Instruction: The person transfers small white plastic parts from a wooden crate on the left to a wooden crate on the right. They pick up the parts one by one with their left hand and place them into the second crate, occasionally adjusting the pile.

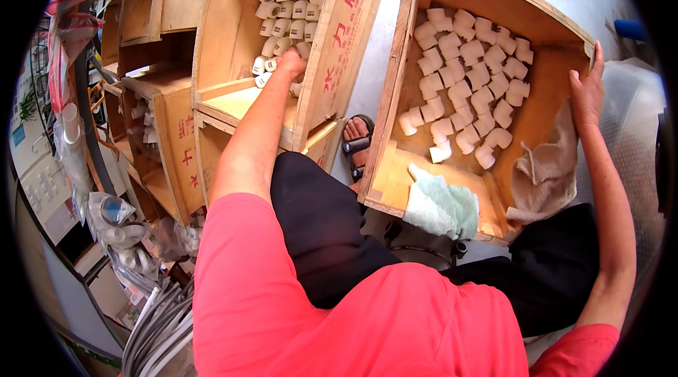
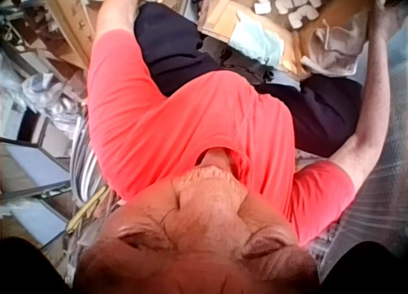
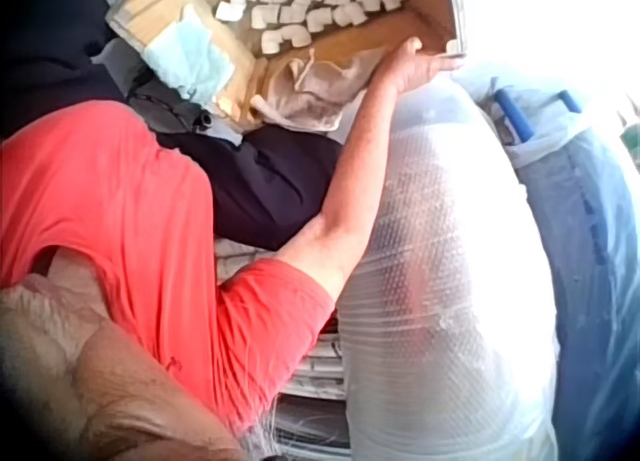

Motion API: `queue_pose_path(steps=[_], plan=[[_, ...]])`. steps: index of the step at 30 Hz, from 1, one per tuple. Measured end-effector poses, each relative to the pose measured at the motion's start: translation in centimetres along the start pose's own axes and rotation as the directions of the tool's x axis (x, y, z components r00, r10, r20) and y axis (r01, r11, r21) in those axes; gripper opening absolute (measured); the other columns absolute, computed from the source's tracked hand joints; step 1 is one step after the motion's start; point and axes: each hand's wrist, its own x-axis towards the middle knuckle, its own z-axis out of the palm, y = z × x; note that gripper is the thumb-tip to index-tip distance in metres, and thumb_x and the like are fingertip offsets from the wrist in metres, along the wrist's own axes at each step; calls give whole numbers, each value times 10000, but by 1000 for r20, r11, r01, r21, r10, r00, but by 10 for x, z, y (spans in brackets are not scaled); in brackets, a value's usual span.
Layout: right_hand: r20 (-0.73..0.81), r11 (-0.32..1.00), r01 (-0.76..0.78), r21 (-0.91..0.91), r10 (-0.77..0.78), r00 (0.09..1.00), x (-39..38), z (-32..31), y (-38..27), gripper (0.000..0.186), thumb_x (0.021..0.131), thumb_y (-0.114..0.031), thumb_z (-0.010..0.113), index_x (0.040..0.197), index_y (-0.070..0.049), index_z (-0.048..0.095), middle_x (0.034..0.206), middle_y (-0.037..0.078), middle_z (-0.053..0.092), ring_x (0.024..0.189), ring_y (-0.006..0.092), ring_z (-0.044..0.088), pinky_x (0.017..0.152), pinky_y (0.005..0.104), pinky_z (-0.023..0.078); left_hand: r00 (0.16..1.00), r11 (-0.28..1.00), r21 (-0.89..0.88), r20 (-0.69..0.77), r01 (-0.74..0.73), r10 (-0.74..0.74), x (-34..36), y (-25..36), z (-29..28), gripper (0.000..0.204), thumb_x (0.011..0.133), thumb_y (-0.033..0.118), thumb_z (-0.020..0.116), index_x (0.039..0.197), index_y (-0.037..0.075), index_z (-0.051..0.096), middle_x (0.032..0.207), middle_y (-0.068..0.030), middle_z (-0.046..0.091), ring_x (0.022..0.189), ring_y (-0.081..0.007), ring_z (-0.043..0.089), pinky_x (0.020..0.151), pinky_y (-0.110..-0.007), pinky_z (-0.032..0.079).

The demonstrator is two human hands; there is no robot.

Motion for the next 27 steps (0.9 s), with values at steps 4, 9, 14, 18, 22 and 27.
queue_pose_path(steps=[4,9,14,18,22,27], plan=[[-13,1000,10,22,-10,1000,-1,1,0,764,835,-113,568,1480,-231,174,1402,187,441,1136,437,525,938,449,448,1000,1000,30,-29,3,-2,-11,22,12,717,683,280,749,1293,20,475,1245,-225,549,1175,-347,514,985,-379,423],[-57,998,56,-31,-58,997,-1,3,3,783,817,-146,569,1478,-224,156,1340,181,506,1026,427,588,880,465,471,999,1000,5,-41,1,-1,-17,40,20,698,689,276,752,1282,21,485,1215,-211,562,1141,-327,529,956,-371,434],[-26,999,22,-30,-22,999,-1,0,1,771,819,-164,555,1475,-240,158,1224,219,579,966,436,605,842,482,480,999,999,-44,-46,20,-22,-20,43,24,680,695,272,756,1271,23,495,1184,-197,574,1106,-307,545,927,-363,445],[-37,997,44,-60,-46,998,-1,0,-2,776,817,-173,550,1478,-226,148,1153,242,606,934,437,611,831,487,482,998,995,-90,-53,33,-38,-25,38,30,665,699,269,758,1262,24,503,1160,-186,584,1079,-291,557,904,-356,454],[-16,998,27,-64,-28,999,-1,-1,0,778,817,-174,548,1480,-216,142,1149,243,607,943,437,610,841,487,481,998,990,-135,-52,39,-46,-26,40,31,650,704,265,761,1253,25,511,1136,-175,593,1051,-276,569,881,-349,463],[-44,998,59,-33,-60,997,-1,0,1,774,818,-171,546,1478,-216,144,1141,241,611,953,439,607,864,487,480,997,979,-199,-49,43,-54,-30,40,27,631,709,261,764,1242,26,521,1105,-160,606,1017,-256,584,851,-341,474]])
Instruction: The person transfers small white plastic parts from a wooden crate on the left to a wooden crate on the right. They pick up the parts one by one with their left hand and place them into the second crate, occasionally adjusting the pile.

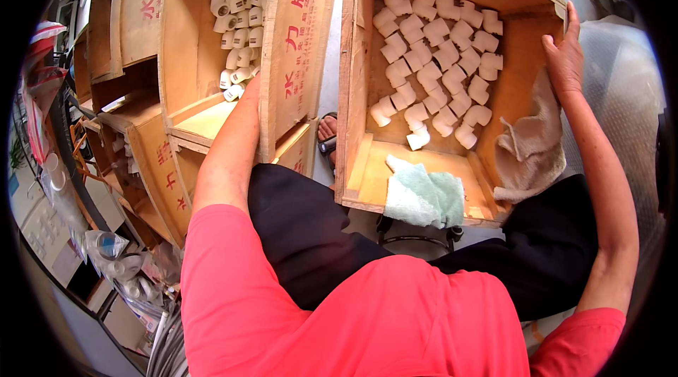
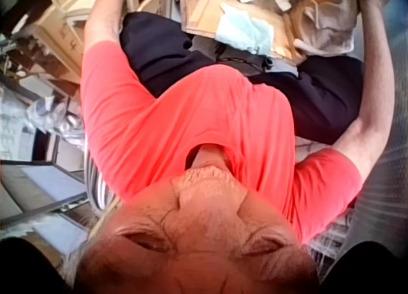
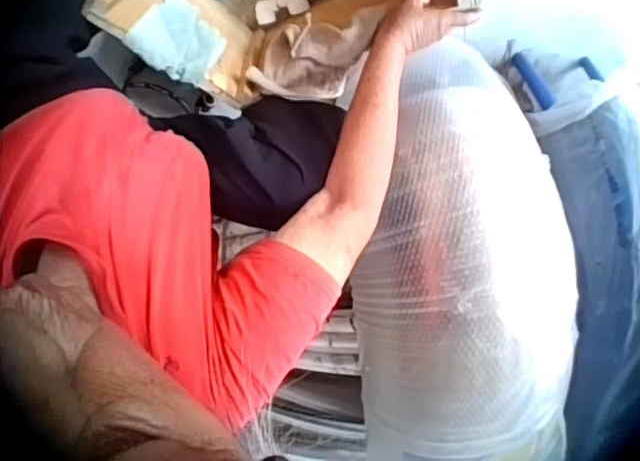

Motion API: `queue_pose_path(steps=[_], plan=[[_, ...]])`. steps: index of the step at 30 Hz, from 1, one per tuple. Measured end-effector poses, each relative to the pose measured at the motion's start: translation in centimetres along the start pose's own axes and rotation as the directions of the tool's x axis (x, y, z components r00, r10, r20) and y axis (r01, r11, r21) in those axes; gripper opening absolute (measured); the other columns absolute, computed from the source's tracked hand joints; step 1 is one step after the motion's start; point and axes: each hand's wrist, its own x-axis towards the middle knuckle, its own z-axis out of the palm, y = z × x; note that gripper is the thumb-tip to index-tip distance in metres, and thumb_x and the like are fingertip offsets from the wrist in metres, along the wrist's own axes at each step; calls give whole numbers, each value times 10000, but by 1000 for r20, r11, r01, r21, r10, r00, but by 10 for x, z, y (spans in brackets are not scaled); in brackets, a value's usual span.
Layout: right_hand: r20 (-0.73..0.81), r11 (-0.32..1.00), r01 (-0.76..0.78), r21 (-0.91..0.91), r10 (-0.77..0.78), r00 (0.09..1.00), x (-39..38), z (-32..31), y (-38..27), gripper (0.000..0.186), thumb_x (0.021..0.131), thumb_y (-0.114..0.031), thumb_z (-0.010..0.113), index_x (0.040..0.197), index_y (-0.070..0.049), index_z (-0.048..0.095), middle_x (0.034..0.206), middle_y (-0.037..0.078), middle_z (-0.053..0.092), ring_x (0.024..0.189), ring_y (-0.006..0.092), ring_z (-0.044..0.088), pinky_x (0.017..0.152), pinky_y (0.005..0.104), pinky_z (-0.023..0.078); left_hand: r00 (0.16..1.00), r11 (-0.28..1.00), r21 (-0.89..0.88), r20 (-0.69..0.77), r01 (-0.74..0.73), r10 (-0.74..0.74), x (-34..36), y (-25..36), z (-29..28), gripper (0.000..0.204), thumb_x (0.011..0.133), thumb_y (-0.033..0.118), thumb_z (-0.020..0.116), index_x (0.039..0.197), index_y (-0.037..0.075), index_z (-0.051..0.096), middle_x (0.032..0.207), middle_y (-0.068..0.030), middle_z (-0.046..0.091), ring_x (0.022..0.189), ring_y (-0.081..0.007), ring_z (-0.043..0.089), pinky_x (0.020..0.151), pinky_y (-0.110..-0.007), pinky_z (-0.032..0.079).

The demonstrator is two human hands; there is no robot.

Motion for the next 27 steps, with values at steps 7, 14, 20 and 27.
queue_pose_path(steps=[7,14,20,27], plan=[[-7,1000,5,4,-5,1000,0,1,2,768,817,-165,544,1474,-222,151,1124,240,619,937,443,610,856,488,485,1000,992,-126,18,0,2,-6,14,-11,605,717,256,769,1226,27,535,1063,-141,623,969,-228,605,811,-330,489],[-14,1000,11,-8,-11,1000,1,4,4,773,802,-165,538,1468,-221,149,1050,250,637,898,438,620,822,495,493,999,965,-261,39,-23,34,-21,40,-46,579,725,250,774,1211,29,549,1021,-121,640,920,-201,627,770,-318,505],[-1,999,-42,15,42,999,1,0,2,770,799,-152,524,1468,-219,148,1032,247,641,915,430,619,831,493,493,999,936,-352,29,-27,40,-66,94,-102,410,796,80,720,1180,68,577,892,-20,615,773,-115,628,658,-242,520],[67,991,-122,48,119,991,0,-3,-7,774,798,-153,526,1471,-219,150,1087,246,622,949,418,614,849,488,489,980,894,-403,-55,-197,191,-124,136,-159,372,849,79,684,1190,58,537,1071,-63,609,955,-165,631,825,-316,568]])
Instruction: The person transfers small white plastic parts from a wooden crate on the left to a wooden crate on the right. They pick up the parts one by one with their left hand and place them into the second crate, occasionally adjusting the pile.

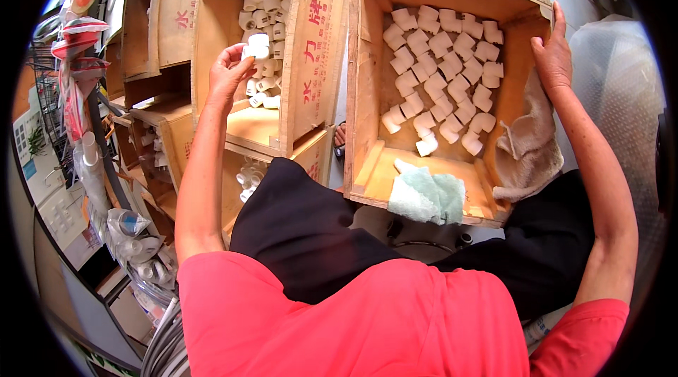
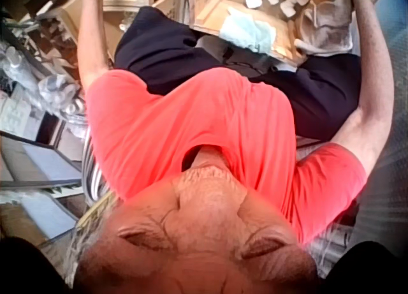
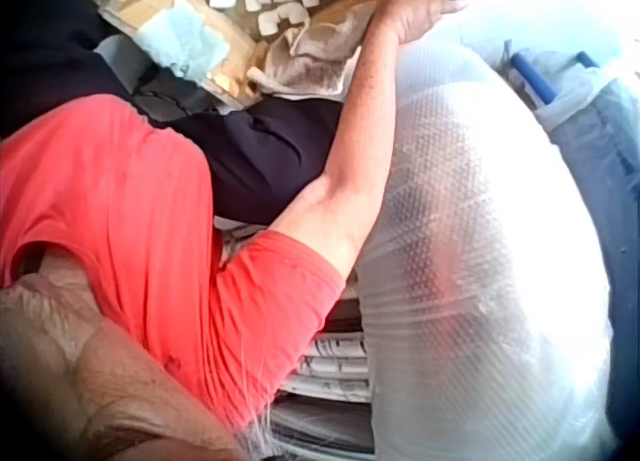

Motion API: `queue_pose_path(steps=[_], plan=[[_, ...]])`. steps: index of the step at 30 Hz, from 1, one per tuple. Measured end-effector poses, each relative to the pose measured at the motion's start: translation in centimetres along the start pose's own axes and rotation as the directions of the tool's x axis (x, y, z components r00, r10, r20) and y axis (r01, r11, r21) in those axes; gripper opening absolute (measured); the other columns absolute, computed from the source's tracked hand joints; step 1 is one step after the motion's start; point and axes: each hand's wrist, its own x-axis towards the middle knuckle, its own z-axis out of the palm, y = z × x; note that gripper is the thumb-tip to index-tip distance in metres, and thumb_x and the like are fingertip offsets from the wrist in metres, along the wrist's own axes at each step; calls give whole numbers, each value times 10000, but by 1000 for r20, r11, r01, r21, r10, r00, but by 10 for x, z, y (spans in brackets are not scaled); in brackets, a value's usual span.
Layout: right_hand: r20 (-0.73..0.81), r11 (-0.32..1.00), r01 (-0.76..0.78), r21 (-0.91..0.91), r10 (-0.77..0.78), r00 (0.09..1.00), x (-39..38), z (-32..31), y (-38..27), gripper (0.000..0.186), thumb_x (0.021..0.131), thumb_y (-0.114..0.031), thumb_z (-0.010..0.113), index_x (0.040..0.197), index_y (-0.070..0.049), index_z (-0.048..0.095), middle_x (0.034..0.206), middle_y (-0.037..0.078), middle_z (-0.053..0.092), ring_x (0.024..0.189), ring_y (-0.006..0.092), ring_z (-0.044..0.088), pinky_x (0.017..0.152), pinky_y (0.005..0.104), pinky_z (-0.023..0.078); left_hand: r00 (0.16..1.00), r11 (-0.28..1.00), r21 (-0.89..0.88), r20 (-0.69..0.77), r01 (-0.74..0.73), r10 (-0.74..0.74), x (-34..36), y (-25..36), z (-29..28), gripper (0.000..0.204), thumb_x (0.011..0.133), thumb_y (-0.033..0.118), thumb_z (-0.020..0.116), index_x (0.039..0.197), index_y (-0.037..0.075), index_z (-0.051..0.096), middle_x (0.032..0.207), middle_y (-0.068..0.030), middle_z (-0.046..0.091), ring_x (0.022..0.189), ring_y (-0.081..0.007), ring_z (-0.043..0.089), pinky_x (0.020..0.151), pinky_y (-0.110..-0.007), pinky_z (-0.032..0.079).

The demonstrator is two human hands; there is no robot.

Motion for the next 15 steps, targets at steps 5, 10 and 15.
queue_pose_path(steps=[5,10,15], plan=[[-18,999,27,44,-26,1000,1,0,7,771,798,-155,527,1471,-211,155,1103,251,613,965,431,603,855,490,482,974,975,-138,122,-172,189,-48,64,26,354,880,81,633,1210,52,507,1142,-91,583,1039,-216,612,873,-371,559],[-28,998,44,46,-43,999,0,1,5,763,802,-146,542,1468,-178,172,1095,273,602,935,454,594,835,498,475,876,952,-269,414,-142,248,-84,119,64,437,871,116,627,1268,33,464,1154,-129,578,1072,-226,599,898,-391,536],[22,996,-33,79,31,999,-3,-11,-12,780,756,-91,530,1456,-71,187,1000,322,582,877,462,576,808,499,467,766,983,-179,626,-44,148,-100,139,129,364,880,127,616,1228,50,540,1142,-92,613,1003,-173,618,818,-333,546]])
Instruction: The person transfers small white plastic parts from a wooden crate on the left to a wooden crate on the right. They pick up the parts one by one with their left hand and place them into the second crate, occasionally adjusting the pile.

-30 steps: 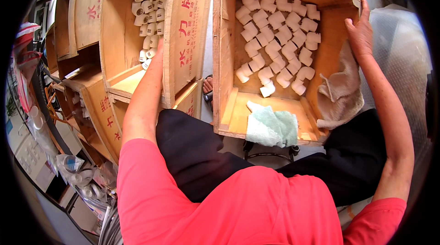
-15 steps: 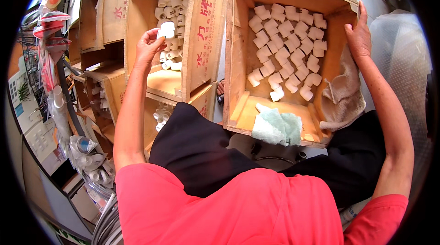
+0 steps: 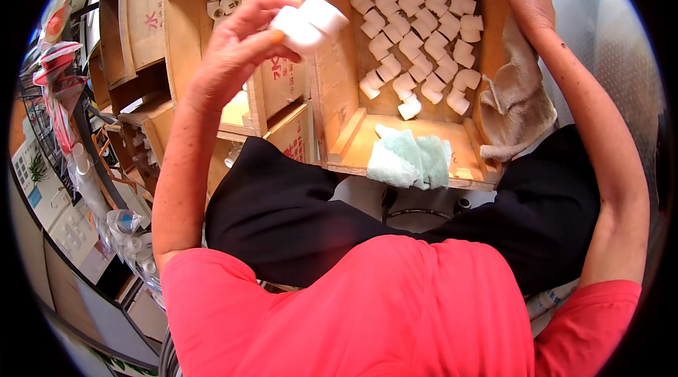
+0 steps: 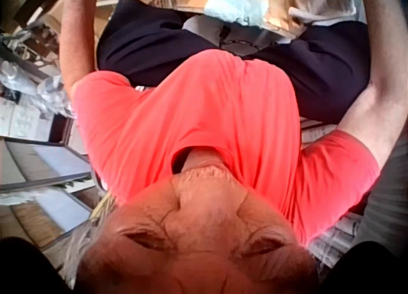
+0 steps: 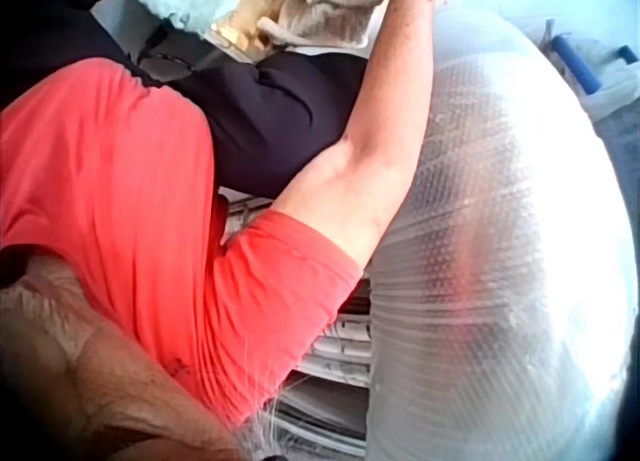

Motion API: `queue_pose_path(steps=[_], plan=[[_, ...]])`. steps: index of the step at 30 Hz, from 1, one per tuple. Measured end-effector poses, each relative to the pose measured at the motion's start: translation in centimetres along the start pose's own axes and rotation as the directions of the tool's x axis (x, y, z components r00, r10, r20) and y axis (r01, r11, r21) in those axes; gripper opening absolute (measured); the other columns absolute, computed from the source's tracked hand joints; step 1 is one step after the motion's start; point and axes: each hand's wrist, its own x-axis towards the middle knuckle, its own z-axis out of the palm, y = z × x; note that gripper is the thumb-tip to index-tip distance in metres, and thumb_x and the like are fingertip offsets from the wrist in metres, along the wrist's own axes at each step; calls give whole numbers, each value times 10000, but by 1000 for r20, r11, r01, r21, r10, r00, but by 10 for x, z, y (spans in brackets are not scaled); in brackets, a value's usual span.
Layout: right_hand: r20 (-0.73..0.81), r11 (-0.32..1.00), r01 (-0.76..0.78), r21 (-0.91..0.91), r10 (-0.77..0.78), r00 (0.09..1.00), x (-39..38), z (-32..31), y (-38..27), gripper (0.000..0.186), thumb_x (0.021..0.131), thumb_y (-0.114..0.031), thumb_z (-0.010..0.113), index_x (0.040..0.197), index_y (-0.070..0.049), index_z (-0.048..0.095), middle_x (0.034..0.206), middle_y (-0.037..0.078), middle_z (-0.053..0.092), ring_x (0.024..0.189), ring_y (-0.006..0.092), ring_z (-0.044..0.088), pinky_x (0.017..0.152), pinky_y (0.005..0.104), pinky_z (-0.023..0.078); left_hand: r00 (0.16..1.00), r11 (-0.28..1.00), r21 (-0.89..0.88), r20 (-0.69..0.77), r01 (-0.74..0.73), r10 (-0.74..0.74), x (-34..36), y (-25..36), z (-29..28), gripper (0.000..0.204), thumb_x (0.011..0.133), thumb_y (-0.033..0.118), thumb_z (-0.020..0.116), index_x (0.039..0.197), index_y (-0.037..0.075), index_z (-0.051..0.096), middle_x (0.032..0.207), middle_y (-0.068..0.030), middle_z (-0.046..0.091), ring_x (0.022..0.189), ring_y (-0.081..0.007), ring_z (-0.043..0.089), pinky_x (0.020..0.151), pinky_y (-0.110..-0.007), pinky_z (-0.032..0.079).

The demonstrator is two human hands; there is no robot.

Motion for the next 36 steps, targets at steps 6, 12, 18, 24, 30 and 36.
queue_pose_path(steps=[6,12,18,24,30,36], plan=[[-32,999,15,-29,-16,999,-1,4,8,780,758,-107,524,1457,-73,180,987,318,588,886,460,578,821,502,467,913,969,27,329,247,-242,29,-42,55,350,872,92,613,1205,12,541,1139,-79,602,1031,-151,596,894,-319,516],[5,1000,-8,-26,8,1000,1,1,3,783,755,-107,525,1456,-65,179,1015,315,588,914,459,577,834,496,467,893,845,528,334,87,-301,38,-121,79,385,791,113,638,1162,53,556,1085,-84,541,953,-162,575,823,-279,485],[-101,994,108,10,-106,989,0,9,16,775,748,-94,536,1444,-43,198,1050,320,583,940,458,577,849,486,470,862,283,959,162,-22,-480,46,-156,115,372,733,164,647,1059,10,561,1124,-225,523,1009,-363,577,862,-392,489],[-63,996,89,1,-88,994,3,8,16,757,744,-95,539,1429,-32,224,1035,331,581,927,463,580,838,490,475,785,161,986,59,52,-617,64,-199,137,382,733,231,648,1044,9,647,1141,-199,599,1067,-315,587,899,-377,489],[-39,999,47,-18,-48,998,2,6,14,764,741,-95,548,1431,-43,223,1041,335,577,930,467,577,844,495,471,692,194,911,-125,364,-711,71,-226,146,481,699,363,699,1025,10,677,1144,-167,629,1088,-270,592,899,-360,491],[-63,997,76,-17,-77,995,1,7,15,772,741,-94,553,1436,-54,219,1080,330,568,952,469,572,862,491,468,697,295,807,-188,511,-692,63,-263,139,567,660,385,758,1143,107,656,1243,-113,589,1167,-236,555,940,-339,472]])
